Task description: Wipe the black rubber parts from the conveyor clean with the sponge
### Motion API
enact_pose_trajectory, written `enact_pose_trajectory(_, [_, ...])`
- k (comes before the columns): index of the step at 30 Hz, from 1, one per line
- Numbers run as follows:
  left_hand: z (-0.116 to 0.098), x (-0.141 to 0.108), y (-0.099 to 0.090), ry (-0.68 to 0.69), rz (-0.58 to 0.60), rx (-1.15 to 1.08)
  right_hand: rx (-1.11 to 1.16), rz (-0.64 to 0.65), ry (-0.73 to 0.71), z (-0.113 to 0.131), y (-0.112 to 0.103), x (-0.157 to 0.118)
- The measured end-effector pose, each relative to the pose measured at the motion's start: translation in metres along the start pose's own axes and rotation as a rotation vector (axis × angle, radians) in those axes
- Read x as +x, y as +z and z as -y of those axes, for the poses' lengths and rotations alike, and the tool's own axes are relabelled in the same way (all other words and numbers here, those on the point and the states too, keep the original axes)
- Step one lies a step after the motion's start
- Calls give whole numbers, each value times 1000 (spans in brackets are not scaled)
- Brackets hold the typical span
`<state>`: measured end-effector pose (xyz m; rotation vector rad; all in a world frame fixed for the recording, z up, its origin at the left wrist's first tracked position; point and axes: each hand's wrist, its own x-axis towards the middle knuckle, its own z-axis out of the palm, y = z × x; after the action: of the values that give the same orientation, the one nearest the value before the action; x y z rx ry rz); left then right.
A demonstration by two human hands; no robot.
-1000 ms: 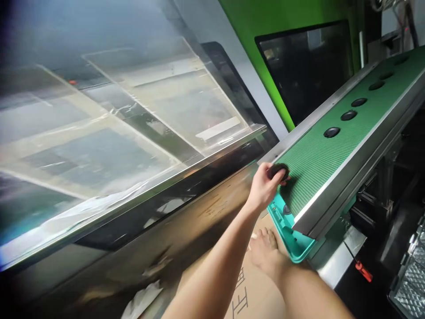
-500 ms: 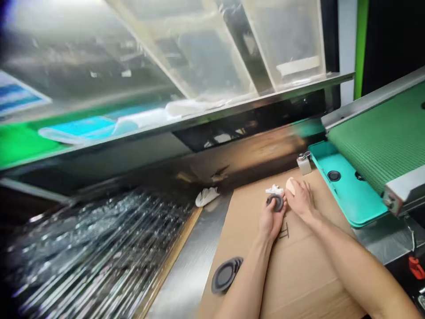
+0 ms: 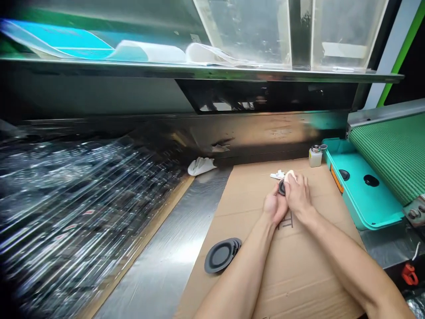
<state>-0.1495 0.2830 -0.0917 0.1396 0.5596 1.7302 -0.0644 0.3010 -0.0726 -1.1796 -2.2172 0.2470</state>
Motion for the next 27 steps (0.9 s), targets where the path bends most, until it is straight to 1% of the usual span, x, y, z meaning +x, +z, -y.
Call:
enact_pose_trajectory(3, [2, 1, 0, -31, -4, 23, 28, 27, -67, -4, -1, -2])
enact_pose_trajectory(6, [3, 0, 0, -8, -15, 22, 3, 21, 17, -3, -3, -6])
enact_pose_trajectory(7, [3, 0, 1, -5, -14, 23, -3, 27, 26, -2, -3, -7])
enact_pose_trajectory(10, [3, -2, 1, -6, -11, 42, 23, 52, -48, -4, -3, -5])
enact_pose_trajectory(11, [3, -2, 1, 3, -11, 45, 41, 40, -39, -7, -3, -2])
enact_pose_trajectory(14, [2, -4, 3, 26, -15, 32, 140, -27, 106, -20, -7, 4])
enact_pose_trajectory(15, [3, -4, 3, 23, -10, 28, 177, -28, 148, -24, -9, 5])
enact_pose_trajectory(17, [3, -5, 4, 20, -3, 28, 209, 32, 184, -27, -13, 3])
enact_pose_trajectory(20, [6, -6, 6, 36, 18, 50, 136, 164, 168, -20, -19, -3])
enact_pose_trajectory(21, [7, -6, 7, 37, 24, 62, 106, 179, 155, -15, -21, -4])
enact_pose_trajectory(25, [7, -7, 6, -5, 34, 105, 41, 167, 109, 0, -25, 0])
enact_pose_trajectory(27, [6, -7, 4, -9, 41, 102, 17, 221, 73, 0, -30, 3])
